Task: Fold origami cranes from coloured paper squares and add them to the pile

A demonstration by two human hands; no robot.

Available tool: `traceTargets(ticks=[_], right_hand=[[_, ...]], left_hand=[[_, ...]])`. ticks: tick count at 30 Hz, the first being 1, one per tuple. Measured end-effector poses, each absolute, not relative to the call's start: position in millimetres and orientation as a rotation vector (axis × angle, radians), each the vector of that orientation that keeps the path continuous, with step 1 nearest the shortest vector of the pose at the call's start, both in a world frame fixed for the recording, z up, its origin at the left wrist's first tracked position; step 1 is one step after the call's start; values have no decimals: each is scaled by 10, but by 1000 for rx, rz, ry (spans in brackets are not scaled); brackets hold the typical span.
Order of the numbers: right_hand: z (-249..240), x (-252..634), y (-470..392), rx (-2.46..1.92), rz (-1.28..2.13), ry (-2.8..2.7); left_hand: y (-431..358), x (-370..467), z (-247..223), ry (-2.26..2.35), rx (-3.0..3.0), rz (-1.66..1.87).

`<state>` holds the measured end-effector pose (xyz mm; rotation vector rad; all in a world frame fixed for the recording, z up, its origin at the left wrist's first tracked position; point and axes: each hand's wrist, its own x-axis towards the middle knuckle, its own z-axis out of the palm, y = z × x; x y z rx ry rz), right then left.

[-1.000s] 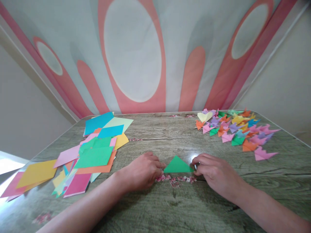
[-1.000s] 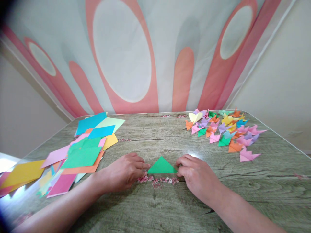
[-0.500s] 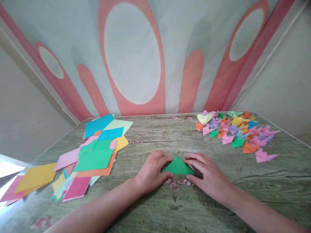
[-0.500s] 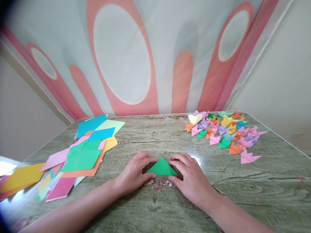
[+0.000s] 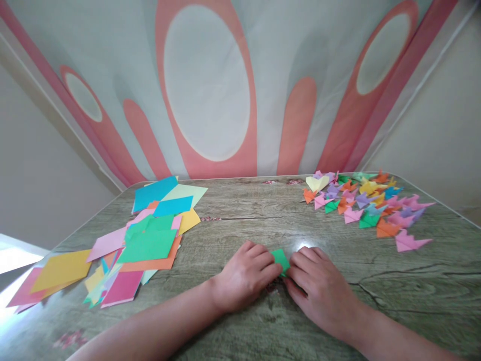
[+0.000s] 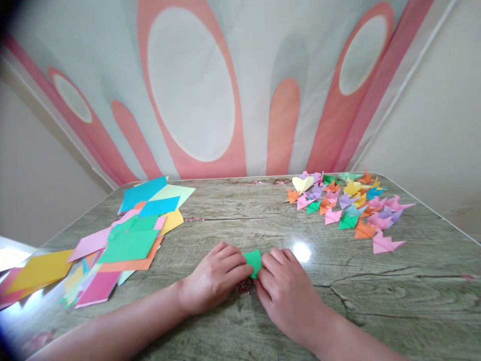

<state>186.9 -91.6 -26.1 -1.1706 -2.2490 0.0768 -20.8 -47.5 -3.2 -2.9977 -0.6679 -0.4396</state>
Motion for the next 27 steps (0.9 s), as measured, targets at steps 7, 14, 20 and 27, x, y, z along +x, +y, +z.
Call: traceTargets(ticks=[7, 14, 20, 27], right_hand=[[-239, 1906, -952, -1030, 80, -2471], [-285, 1991, -820, -961, -73, -2389], [-275, 1982, -876, -1042, -324, -2365], [-363, 1982, -840, -1149, -48, -2422]], left_hand=[[-378, -322, -113, -530, -3041, -527], [-301, -356, -171, -485, -3086, -596], [-368, -303, -94, -745, -2931, -313], [-451, -286, -155, -794, -2980, -299]])
